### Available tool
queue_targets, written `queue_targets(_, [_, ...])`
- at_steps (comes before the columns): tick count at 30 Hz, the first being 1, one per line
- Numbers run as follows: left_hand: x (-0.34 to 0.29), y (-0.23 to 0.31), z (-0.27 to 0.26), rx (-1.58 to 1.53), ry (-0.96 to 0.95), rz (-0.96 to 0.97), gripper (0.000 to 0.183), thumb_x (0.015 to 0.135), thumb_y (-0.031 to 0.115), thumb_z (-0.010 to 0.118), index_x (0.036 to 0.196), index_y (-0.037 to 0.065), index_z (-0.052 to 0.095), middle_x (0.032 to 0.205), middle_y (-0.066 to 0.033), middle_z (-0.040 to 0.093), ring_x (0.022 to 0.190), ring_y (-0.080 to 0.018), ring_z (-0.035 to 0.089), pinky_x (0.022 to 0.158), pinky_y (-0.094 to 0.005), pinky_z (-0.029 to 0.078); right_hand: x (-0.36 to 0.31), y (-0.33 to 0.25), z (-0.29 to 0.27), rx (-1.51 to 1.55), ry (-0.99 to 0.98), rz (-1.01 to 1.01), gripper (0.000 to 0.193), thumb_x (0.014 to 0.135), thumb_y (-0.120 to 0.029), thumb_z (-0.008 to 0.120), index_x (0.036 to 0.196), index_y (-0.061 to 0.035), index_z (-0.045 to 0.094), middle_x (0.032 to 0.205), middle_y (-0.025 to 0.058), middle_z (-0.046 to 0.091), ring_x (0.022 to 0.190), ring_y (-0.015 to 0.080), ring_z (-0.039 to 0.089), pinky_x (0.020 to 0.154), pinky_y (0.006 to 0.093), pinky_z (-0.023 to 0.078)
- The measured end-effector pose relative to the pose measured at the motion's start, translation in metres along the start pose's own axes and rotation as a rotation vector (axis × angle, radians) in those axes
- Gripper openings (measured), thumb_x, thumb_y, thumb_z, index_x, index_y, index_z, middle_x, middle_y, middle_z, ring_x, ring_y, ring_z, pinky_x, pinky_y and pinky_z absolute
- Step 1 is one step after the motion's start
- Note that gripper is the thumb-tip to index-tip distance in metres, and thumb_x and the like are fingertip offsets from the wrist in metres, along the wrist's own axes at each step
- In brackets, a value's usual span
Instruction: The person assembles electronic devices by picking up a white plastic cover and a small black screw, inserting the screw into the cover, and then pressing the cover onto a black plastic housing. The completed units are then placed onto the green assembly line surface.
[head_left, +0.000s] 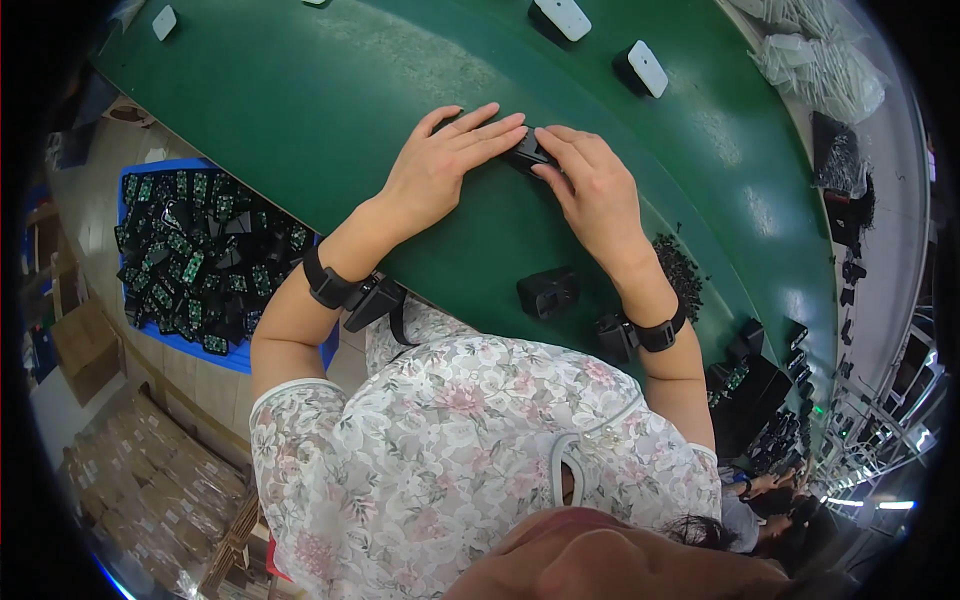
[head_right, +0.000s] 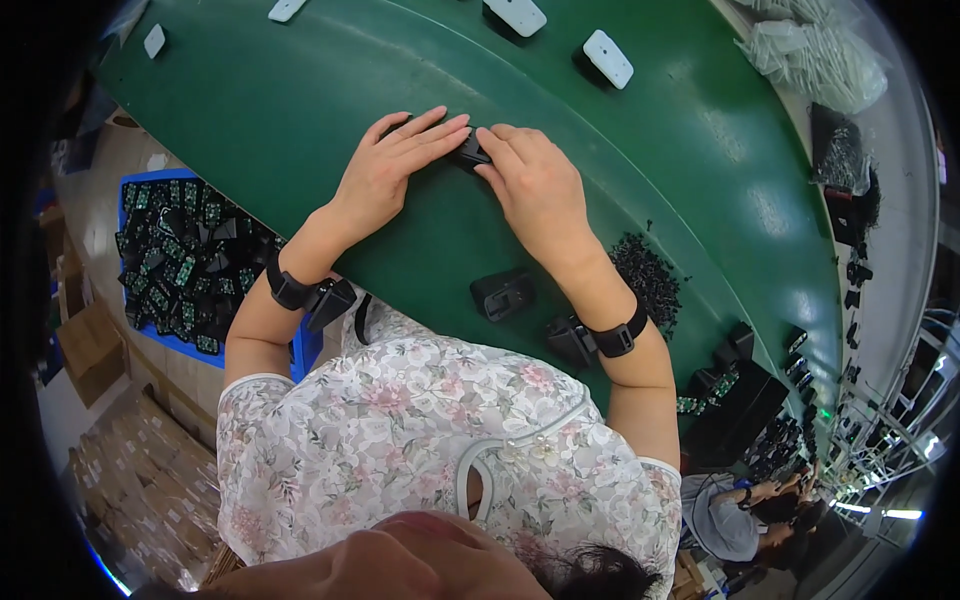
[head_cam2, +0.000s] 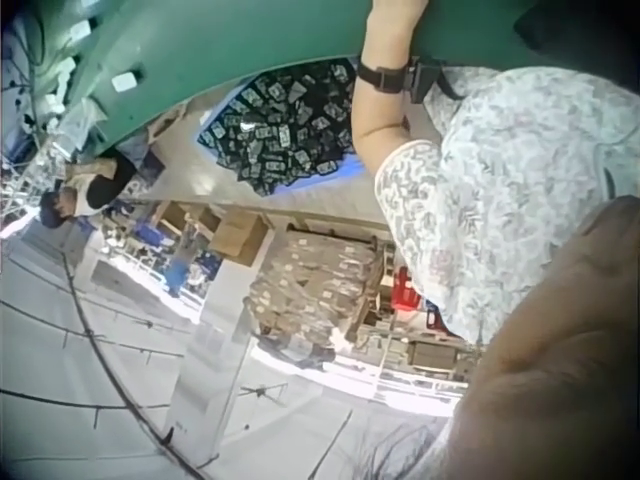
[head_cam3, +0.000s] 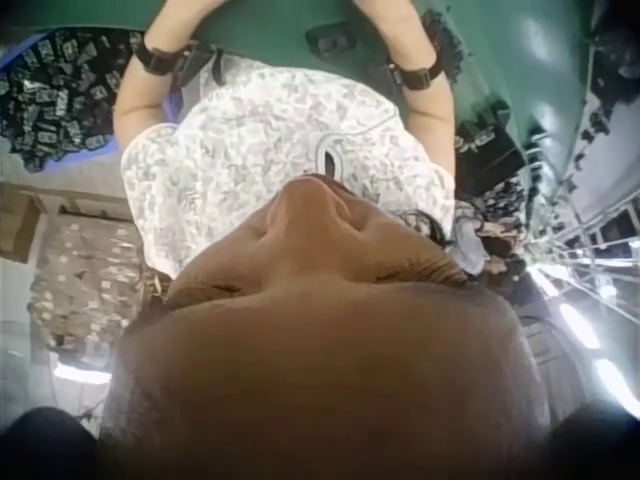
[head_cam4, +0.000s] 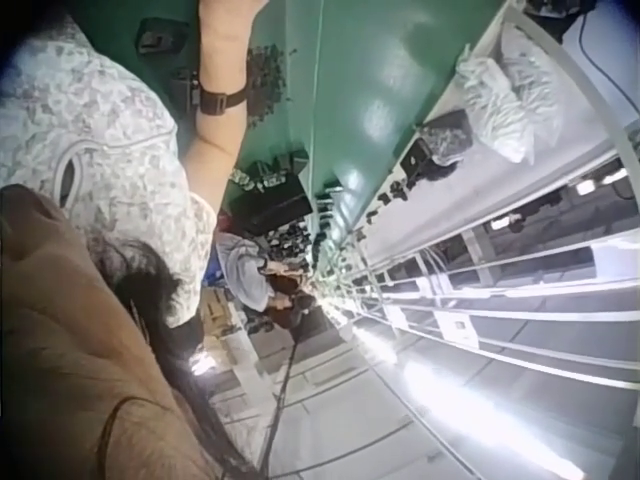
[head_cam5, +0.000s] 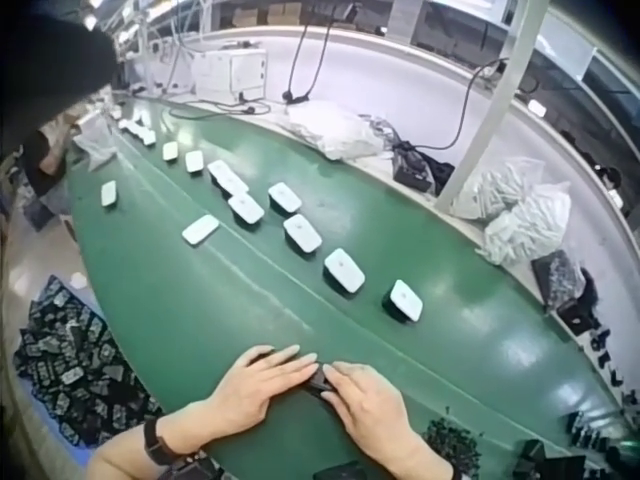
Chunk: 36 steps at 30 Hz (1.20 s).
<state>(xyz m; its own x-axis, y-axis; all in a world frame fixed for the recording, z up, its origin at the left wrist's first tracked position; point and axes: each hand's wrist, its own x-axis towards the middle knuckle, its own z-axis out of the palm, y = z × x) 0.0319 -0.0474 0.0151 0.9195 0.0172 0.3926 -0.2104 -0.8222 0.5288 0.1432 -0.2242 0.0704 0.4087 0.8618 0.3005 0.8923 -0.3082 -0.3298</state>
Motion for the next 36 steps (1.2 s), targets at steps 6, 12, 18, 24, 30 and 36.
queue_targets(6, [0.001, 0.005, -0.006, 0.014, -0.025, -0.001, 0.053, 0.079, -0.006, 0.047, 0.127, 0.015, 0.056, 0.135, 0.0007, 0.053, 0.127, -0.0206, 0.047, 0.106, -0.0436, 0.031, -0.005, -0.002, -0.006, 0.036, 0.012, 0.017, 0.034, 0.076, -0.008, 0.07, 0.11, -0.0049, 0.063, 0.108, 0.0096, 0.064, 0.095, 0.0266, 0.061, 0.08, 0.0348, 0.051])
queue_targets(12, [0.0, 0.007, -0.007, 0.054, -0.051, 0.03, 0.052, 0.08, -0.005, 0.046, 0.127, 0.016, 0.056, 0.136, 0.0012, 0.052, 0.127, -0.0203, 0.048, 0.105, -0.0437, 0.032, -0.013, -0.009, 0.005, -0.035, 0.069, 0.017, 0.035, 0.075, -0.008, 0.071, 0.109, -0.0039, 0.063, 0.107, 0.0108, 0.063, 0.094, 0.0271, 0.062, 0.08, 0.0353, 0.051])
queue_targets(18, [-0.003, 0.017, -0.012, 0.241, -0.01, 0.113, 0.048, 0.08, 0.003, 0.054, 0.127, 0.013, 0.056, 0.133, -0.0018, 0.055, 0.12, -0.0197, 0.052, 0.099, -0.0414, 0.039, -0.017, -0.016, 0.001, 0.033, 0.079, 0.061, 0.034, 0.075, -0.01, 0.072, 0.107, -0.0049, 0.065, 0.105, 0.0089, 0.064, 0.092, 0.0274, 0.062, 0.078, 0.0338, 0.051])
queue_targets(24, [0.024, 0.009, 0.002, 0.14, 0.12, 0.138, 0.044, 0.077, 0.012, 0.067, 0.12, 0.008, 0.06, 0.116, -0.0077, 0.063, 0.099, -0.0234, 0.06, 0.084, -0.0361, 0.047, 0.011, 0.028, -0.017, 0.662, -0.147, 0.494, 0.029, 0.085, -0.013, 0.067, 0.113, -0.0025, 0.063, 0.096, 0.0052, 0.067, 0.087, 0.0131, 0.062, 0.078, 0.0265, 0.049])
queue_targets(30, [0.032, 0.022, 0.004, -0.585, 0.064, -0.506, 0.03, 0.09, 0.02, 0.061, 0.11, -0.002, 0.064, 0.089, -0.0107, 0.069, 0.075, -0.0174, 0.063, 0.067, -0.0289, 0.049, -0.002, 0.024, -0.014, 1.108, 0.015, 0.494, 0.046, 0.087, -0.014, 0.067, 0.128, -0.0009, 0.051, 0.118, 0.0094, 0.059, 0.108, 0.015, 0.056, 0.094, 0.0277, 0.044])
queue_targets(36, [0.027, 0.036, 0.015, -0.842, 0.078, -0.555, 0.032, 0.092, 0.021, 0.057, 0.112, -0.003, 0.063, 0.083, -0.009, 0.069, 0.074, -0.0116, 0.062, 0.067, -0.0254, 0.048, -0.006, 0.017, -0.016, 0.905, 0.118, 0.458, 0.041, 0.086, -0.011, 0.067, 0.123, -0.0004, 0.054, 0.115, 0.0086, 0.06, 0.104, 0.0146, 0.058, 0.091, 0.0277, 0.045])
